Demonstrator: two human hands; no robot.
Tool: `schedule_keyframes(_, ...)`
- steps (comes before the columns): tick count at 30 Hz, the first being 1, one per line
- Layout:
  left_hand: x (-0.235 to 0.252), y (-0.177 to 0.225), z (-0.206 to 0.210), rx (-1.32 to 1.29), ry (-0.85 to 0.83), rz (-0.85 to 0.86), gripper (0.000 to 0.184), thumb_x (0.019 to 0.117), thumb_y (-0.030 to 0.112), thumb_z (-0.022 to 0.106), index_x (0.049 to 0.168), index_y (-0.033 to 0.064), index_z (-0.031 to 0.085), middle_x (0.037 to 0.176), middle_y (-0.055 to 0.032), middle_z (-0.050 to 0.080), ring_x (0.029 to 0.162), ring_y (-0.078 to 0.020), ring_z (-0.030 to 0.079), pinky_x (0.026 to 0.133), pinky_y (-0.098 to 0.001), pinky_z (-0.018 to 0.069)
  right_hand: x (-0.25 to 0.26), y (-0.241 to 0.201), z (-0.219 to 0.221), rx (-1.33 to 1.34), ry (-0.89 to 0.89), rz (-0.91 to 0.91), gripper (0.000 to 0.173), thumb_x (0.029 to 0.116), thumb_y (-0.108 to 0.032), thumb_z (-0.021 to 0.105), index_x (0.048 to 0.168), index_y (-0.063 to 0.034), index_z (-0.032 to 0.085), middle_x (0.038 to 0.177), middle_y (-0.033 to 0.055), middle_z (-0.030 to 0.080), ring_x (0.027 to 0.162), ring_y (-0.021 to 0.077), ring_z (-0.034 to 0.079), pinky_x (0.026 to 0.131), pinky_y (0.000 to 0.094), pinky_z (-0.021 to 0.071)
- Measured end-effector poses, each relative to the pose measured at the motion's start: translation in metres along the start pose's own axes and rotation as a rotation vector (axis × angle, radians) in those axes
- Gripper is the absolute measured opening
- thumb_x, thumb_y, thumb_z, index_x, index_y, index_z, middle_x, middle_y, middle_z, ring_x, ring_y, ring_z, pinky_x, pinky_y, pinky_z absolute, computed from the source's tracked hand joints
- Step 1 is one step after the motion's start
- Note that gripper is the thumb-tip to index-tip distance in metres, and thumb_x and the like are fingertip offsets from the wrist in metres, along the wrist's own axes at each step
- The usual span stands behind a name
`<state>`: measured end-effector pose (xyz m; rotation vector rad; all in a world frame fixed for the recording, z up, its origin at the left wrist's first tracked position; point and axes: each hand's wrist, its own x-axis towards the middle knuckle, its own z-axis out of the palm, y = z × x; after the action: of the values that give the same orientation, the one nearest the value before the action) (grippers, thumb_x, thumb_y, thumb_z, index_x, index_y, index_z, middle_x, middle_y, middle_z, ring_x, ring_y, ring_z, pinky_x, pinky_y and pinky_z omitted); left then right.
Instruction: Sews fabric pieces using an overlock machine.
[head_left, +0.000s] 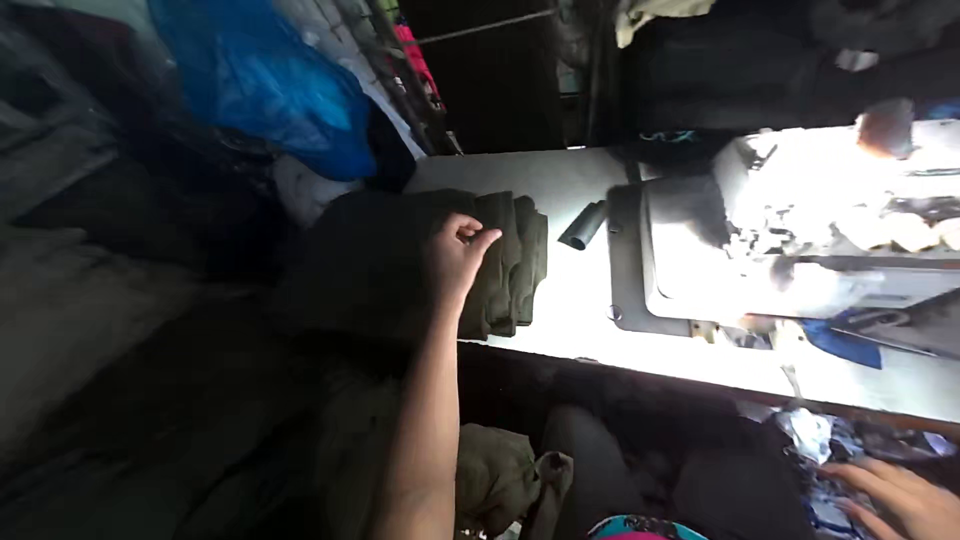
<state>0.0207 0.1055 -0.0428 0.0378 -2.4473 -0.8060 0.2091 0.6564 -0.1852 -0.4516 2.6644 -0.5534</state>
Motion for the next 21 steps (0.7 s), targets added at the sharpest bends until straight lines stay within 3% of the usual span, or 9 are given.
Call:
schedule_keyframes(2,0.029,-0.025,-0.006,0.078,0.055,-0.146,0.043,0.0909,0.034,0.078,0.110,-0.0044,0.070,0.105,-0.0232,0.070,0.100,-0.0378,0.068,0.091,-0.0573,0.0526,0.055,-0.047,-0.002,-0.036,0.118,-0.270,0.034,0.0865,-0.008,0.075,0.120,-0.0086,0.074,0.100,0.0258,0.070,0.094,0.0492,0.067,0.080,0.0698,0.0522)
schedule_keyframes(5,0.062,-0.049,-0.007,0.137,-0.054,-0.313,0.053,0.0955,0.044,0.070,0.117,-0.0039,0.068,0.114,-0.0263,0.069,0.112,-0.0435,0.064,0.099,-0.0645,0.0467,0.098,-0.125,0.009,-0.118,0.082,-0.486,0.032,0.0885,-0.016,0.075,0.120,-0.0179,0.075,0.098,0.0163,0.071,0.091,0.0410,0.069,0.076,0.0613,0.0553)
schedule_keyframes(8,0.083,-0.054,0.000,0.243,-0.243,-0.373,0.043,0.0927,0.043,0.074,0.109,0.0030,0.075,0.113,-0.0242,0.071,0.112,-0.0445,0.064,0.095,-0.0689,0.0462,0.112,-0.169,0.028,-0.093,-0.173,-0.506,0.030,0.0948,-0.018,0.069,0.124,-0.0128,0.072,0.106,0.0191,0.070,0.101,0.0413,0.068,0.084,0.0599,0.0527)
schedule_keyframes(10,0.091,-0.058,0.000,0.247,-0.302,-0.356,0.035,0.0955,0.034,0.073,0.105,0.0009,0.075,0.111,-0.0247,0.071,0.112,-0.0441,0.064,0.096,-0.0679,0.0462,0.117,-0.175,0.043,-0.089,-0.296,-0.468,0.031,0.0974,-0.023,0.066,0.125,-0.0104,0.071,0.110,0.0197,0.070,0.105,0.0405,0.067,0.087,0.0596,0.0516)
schedule_keyframes(12,0.087,-0.062,-0.001,0.229,-0.313,-0.321,0.037,0.0983,0.035,0.069,0.108,-0.0013,0.073,0.111,-0.0254,0.070,0.111,-0.0436,0.064,0.096,-0.0665,0.0466,0.117,-0.175,0.047,-0.113,-0.373,-0.388,0.032,0.0996,-0.027,0.064,0.127,-0.0110,0.071,0.117,0.0188,0.070,0.111,0.0390,0.066,0.092,0.0586,0.0508)
schedule_keyframes(14,0.073,-0.055,-0.001,0.227,-0.314,-0.282,0.055,0.0941,0.047,0.071,0.122,-0.0006,0.067,0.125,-0.0286,0.063,0.121,-0.0469,0.059,0.101,-0.0667,0.0451,0.119,-0.170,0.042,-0.106,-0.377,-0.311,0.035,0.0998,-0.030,0.064,0.129,-0.0122,0.070,0.120,0.0183,0.069,0.114,0.0383,0.065,0.095,0.0578,0.0495)
schedule_keyframes(16,0.058,-0.034,0.000,0.310,-0.349,-0.275,0.080,0.0815,0.056,0.081,0.140,0.0080,0.054,0.147,-0.0335,0.043,0.135,-0.0558,0.041,0.101,-0.0713,0.0416,0.122,-0.160,0.035,-0.083,-0.323,-0.277,0.036,0.0978,-0.030,0.068,0.129,-0.0121,0.070,0.119,0.0198,0.069,0.112,0.0399,0.065,0.094,0.0588,0.0501)
schedule_keyframes(18,0.060,-0.021,0.000,0.370,-0.406,-0.330,0.087,0.0794,0.041,0.085,0.149,0.0094,0.044,0.151,-0.0357,0.036,0.138,-0.0581,0.035,0.103,-0.0709,0.0404,0.120,-0.149,0.031,-0.104,-0.250,-0.272,0.036,0.0959,-0.030,0.070,0.128,-0.0135,0.071,0.116,0.0199,0.069,0.107,0.0411,0.066,0.089,0.0596,0.0518)
schedule_keyframes(21,0.065,-0.023,-0.012,0.393,-0.400,-0.349,0.078,0.0853,0.026,0.081,0.150,0.0013,0.045,0.146,-0.0349,0.045,0.137,-0.0542,0.041,0.108,-0.0692,0.0372,0.116,-0.137,0.024,-0.120,-0.219,-0.254,0.037,0.0972,-0.030,0.069,0.131,-0.0148,0.069,0.117,0.0201,0.069,0.108,0.0416,0.066,0.090,0.0596,0.0512)
